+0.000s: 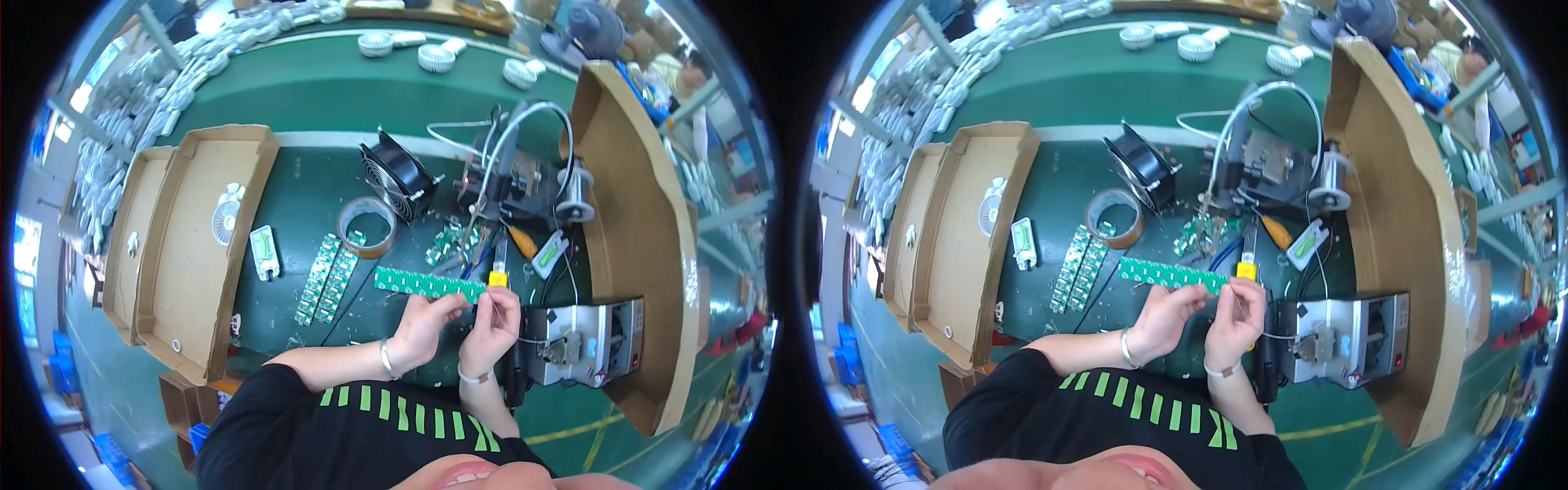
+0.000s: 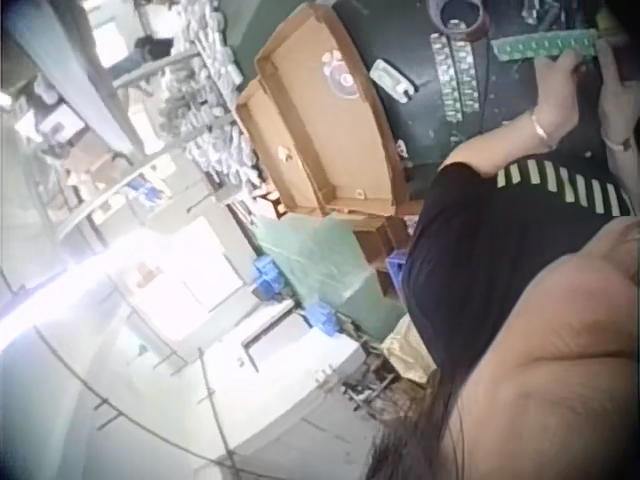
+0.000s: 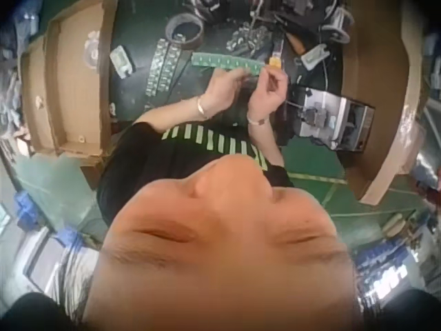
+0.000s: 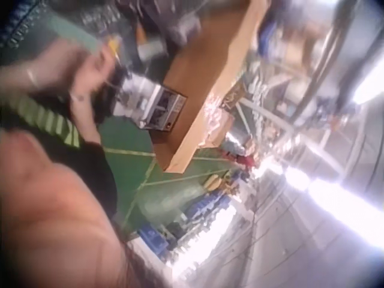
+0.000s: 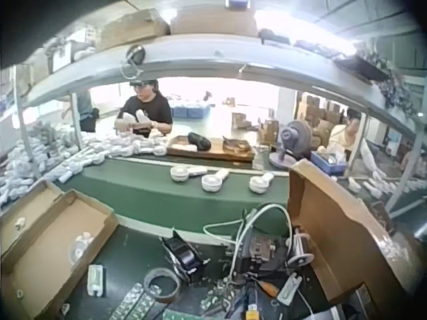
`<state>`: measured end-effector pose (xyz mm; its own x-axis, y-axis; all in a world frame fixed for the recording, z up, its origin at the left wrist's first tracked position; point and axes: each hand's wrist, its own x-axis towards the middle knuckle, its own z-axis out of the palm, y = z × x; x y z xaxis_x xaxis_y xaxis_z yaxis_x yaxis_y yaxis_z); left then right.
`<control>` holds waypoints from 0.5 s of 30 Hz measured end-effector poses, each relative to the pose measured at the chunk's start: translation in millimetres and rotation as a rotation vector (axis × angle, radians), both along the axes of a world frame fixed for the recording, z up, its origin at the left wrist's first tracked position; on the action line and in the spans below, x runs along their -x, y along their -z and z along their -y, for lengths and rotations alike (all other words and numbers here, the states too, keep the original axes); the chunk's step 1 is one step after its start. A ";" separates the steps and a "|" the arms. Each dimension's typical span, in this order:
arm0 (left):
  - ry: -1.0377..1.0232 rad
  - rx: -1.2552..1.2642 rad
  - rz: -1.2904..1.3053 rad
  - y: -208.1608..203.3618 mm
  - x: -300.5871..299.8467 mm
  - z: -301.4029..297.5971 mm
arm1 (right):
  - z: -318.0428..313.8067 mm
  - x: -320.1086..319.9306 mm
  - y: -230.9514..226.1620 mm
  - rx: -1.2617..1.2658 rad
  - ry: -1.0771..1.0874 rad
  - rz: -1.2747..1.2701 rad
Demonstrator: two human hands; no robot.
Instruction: Assembling handheld fans and processing PCB strips at an industrial assembly station.
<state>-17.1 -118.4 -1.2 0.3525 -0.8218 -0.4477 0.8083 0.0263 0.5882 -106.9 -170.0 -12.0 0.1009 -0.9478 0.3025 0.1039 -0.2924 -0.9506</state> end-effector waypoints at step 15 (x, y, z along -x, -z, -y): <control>0.056 0.135 0.007 1.4 13.7 -15.0 | -3.9 0.8 -7.4 -0.198 -0.049 0.282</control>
<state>-30.8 -103.4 -2.6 0.3071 -0.8928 -0.3295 0.8068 0.0606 0.5877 -107.7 -166.0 -4.5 0.0863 -0.9870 0.1359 0.3797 -0.0935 -0.9204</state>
